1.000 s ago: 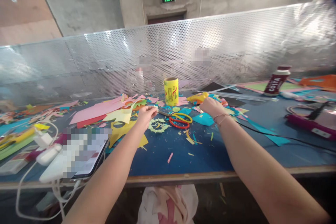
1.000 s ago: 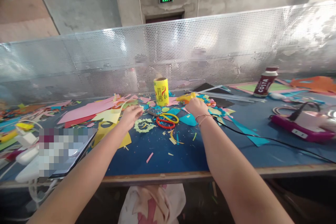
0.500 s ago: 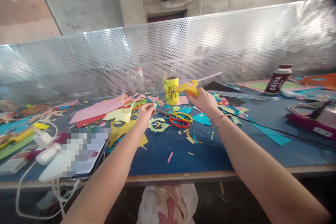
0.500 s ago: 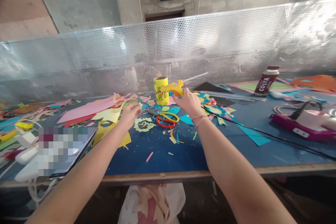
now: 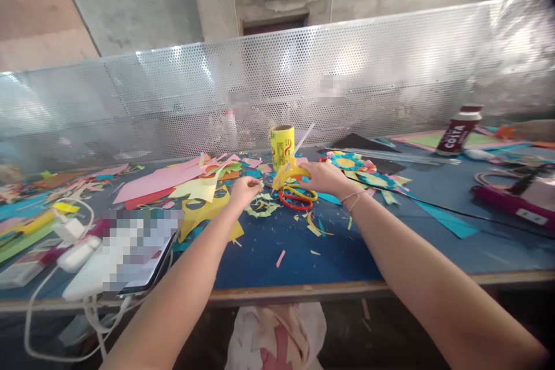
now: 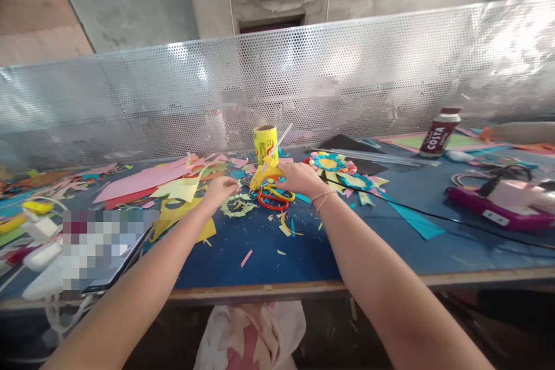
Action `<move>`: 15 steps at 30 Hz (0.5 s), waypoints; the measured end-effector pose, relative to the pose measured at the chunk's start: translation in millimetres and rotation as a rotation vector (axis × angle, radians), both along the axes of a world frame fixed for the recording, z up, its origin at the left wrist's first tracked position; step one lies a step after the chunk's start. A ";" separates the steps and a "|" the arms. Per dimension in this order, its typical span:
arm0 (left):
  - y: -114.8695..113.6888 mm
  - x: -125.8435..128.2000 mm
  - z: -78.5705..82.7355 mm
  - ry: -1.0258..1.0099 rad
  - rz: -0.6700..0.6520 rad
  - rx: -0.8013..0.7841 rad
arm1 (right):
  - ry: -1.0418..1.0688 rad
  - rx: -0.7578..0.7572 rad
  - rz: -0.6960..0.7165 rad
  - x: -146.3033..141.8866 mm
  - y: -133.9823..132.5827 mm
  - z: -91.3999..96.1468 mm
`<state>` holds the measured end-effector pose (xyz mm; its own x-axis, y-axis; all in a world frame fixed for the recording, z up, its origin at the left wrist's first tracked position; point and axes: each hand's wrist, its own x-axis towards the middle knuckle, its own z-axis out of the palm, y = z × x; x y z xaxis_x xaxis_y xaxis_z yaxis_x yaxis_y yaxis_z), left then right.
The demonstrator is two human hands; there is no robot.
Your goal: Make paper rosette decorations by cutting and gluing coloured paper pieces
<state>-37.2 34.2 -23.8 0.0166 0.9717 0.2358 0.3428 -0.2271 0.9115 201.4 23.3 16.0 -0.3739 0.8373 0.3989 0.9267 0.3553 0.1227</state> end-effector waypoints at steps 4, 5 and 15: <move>-4.5 3.6 2.7 0.101 -0.015 0.007 | -0.025 -0.018 0.006 -1.5 0.9 -2.1; -5.7 4.4 3.4 0.123 -0.015 0.017 | -0.024 -0.022 0.013 -2.0 1.0 -2.4; -8.0 4.7 4.1 0.223 -0.044 0.028 | -0.031 -0.046 0.097 -5.6 1.6 -3.5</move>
